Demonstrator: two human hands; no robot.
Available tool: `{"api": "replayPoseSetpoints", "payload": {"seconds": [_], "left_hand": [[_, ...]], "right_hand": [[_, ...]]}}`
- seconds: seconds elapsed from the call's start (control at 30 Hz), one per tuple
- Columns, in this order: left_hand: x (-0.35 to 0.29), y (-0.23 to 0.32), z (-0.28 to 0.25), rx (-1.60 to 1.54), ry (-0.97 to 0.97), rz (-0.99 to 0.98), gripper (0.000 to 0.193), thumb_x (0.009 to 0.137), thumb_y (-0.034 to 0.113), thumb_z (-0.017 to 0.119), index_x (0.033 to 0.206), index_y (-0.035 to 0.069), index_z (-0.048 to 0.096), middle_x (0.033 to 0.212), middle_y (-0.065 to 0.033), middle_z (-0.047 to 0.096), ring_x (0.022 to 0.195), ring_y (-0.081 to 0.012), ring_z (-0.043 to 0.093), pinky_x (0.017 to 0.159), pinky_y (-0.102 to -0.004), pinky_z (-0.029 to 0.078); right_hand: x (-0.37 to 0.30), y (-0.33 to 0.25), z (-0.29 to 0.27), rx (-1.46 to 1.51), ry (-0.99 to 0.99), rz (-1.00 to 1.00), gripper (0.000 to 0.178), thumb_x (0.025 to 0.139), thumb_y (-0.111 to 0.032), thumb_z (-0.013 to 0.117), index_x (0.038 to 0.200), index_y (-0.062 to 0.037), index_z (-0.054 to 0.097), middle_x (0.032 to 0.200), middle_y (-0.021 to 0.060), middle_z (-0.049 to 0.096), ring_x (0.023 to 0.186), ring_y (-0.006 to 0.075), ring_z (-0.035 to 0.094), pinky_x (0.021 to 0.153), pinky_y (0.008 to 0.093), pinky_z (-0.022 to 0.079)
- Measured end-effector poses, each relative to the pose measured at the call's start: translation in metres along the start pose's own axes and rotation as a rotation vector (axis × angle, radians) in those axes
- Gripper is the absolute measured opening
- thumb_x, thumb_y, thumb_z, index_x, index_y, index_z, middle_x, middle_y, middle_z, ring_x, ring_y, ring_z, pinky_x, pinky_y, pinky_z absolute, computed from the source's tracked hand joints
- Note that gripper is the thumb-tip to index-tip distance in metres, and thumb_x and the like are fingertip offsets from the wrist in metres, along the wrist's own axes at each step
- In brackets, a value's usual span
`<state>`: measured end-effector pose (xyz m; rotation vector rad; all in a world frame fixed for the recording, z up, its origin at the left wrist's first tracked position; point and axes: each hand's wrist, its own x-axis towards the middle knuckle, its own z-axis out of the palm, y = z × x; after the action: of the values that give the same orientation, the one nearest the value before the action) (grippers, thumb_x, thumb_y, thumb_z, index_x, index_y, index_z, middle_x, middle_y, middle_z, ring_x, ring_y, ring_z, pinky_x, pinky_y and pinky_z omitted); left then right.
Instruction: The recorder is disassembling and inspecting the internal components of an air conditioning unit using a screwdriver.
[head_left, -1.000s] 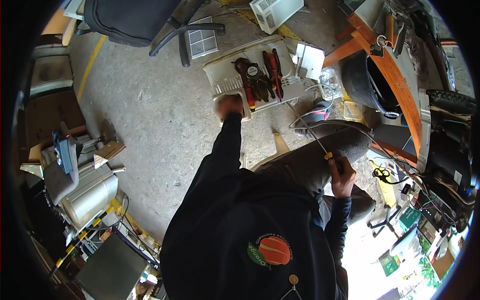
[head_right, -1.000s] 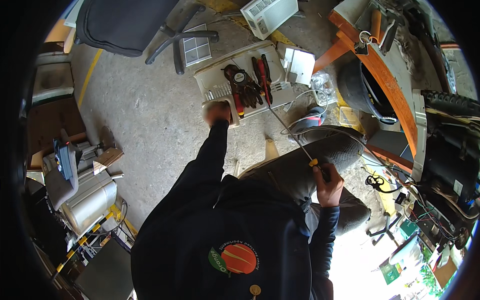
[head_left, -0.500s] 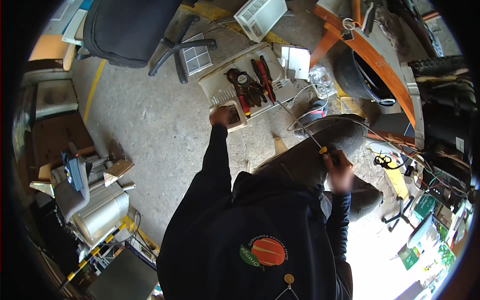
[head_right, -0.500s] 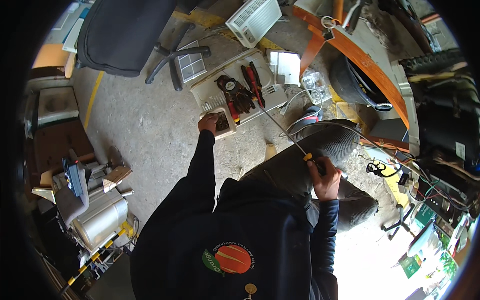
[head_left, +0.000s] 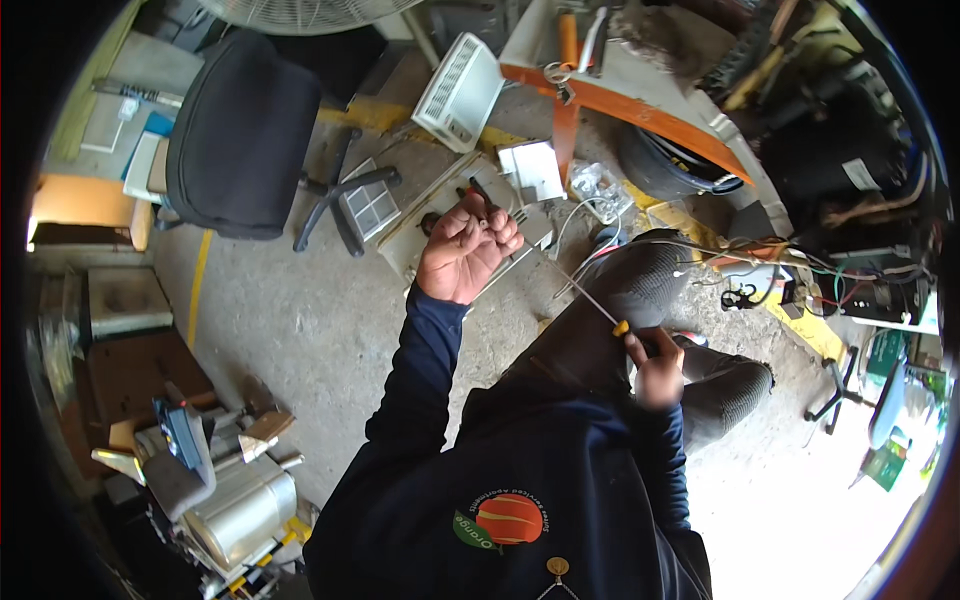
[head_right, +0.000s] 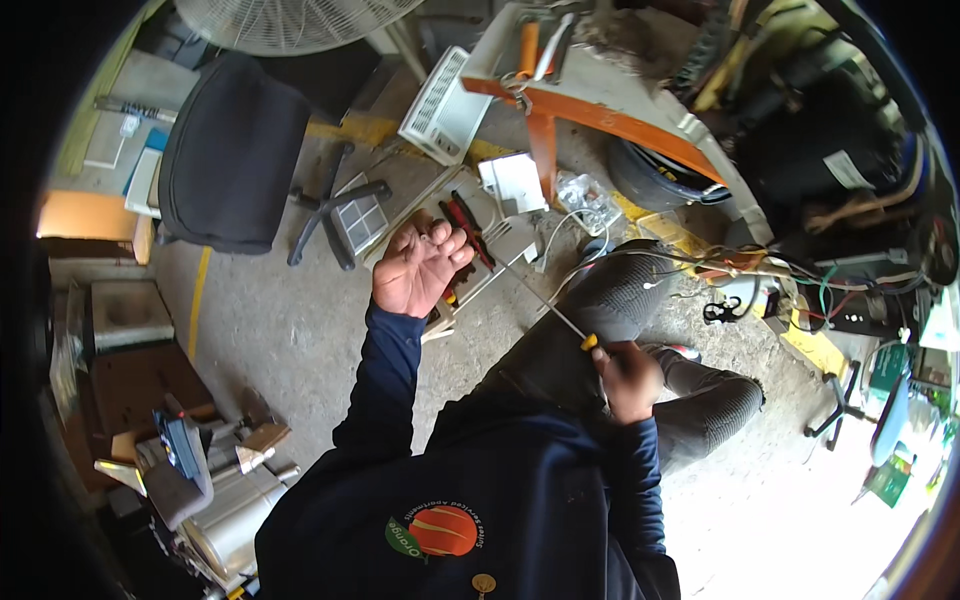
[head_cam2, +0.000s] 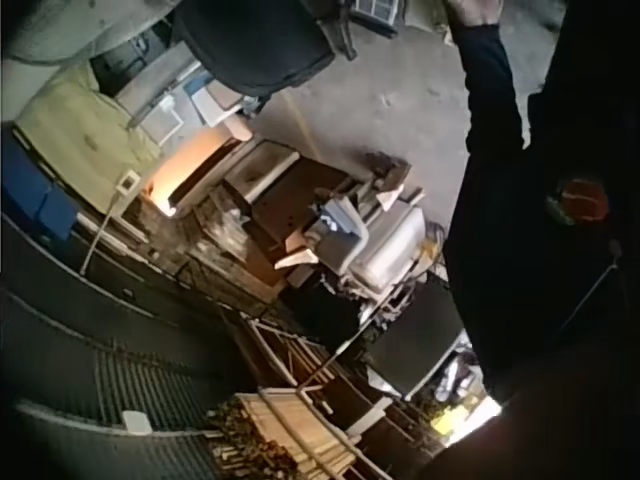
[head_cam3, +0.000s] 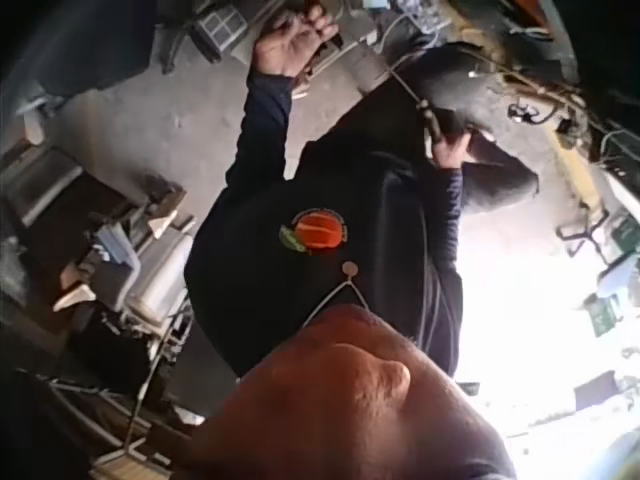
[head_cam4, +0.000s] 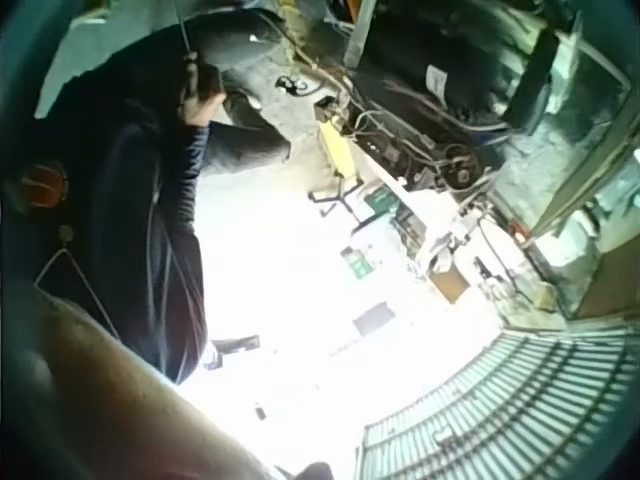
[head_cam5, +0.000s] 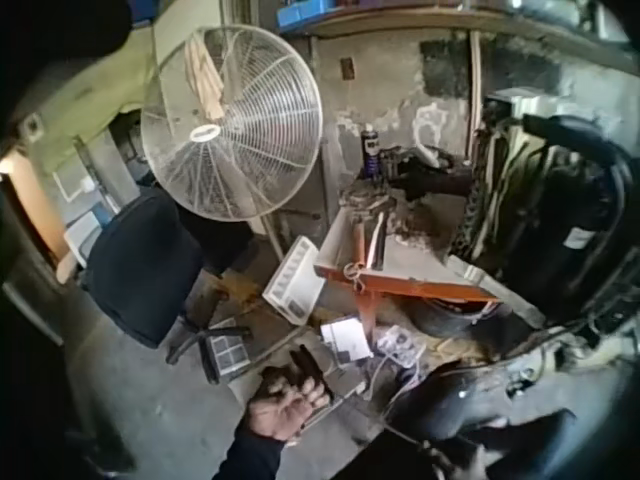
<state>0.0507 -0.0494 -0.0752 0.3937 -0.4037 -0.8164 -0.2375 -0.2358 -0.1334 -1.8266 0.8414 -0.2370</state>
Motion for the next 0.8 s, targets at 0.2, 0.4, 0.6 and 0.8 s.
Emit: {"api": "replayPoseSetpoints", "payload": {"seconds": [0.2,0.4,0.6,0.8], "left_hand": [[0.03,-0.028,0.041,0.075,-0.171,-0.161,0.012,0.096,0.006,0.066,0.106,0.009,0.059,0.095,-0.0048,0.058,0.081,-0.0147,0.05,0.075,-0.0315,0.04],[0.054,-0.066,0.071,0.137,-0.312,-0.244,0.015,0.092,0.006,0.071,0.101,0.011,0.059,0.093,-0.0042,0.058,0.079,-0.0144,0.051,0.074,-0.0307,0.04],[0.07,-0.095,0.098,0.148,-0.294,-0.217,0.017,0.089,0.007,0.075,0.097,0.012,0.061,0.09,-0.0041,0.06,0.078,-0.0158,0.054,0.073,-0.0321,0.041],[0.077,-0.101,0.1,0.262,-0.356,-0.225,0.017,0.089,0.009,0.078,0.096,0.012,0.062,0.089,-0.0045,0.062,0.08,-0.0173,0.056,0.071,-0.034,0.042]], "right_hand": [[-0.054,-0.003,-0.034,0.489,0.121,0.136,0.027,0.088,-0.021,0.078,0.093,0.0044,0.069,0.074,0.0053,0.065,0.063,0.0142,0.052,0.064,0.0254,0.044],[-0.081,-0.015,-0.053,0.682,0.235,0.013,0.026,0.087,-0.018,0.077,0.093,0.0048,0.067,0.077,0.0056,0.064,0.067,0.0137,0.052,0.068,0.0243,0.043],[-0.091,-0.011,-0.065,0.677,0.296,-0.033,0.026,0.085,-0.017,0.077,0.093,0.0052,0.068,0.079,0.0075,0.065,0.068,0.0144,0.052,0.07,0.0248,0.043],[-0.097,-0.004,-0.074,0.683,0.299,-0.066,0.025,0.085,-0.017,0.078,0.093,0.0049,0.068,0.079,0.0082,0.066,0.068,0.0147,0.052,0.07,0.0248,0.043]]}}
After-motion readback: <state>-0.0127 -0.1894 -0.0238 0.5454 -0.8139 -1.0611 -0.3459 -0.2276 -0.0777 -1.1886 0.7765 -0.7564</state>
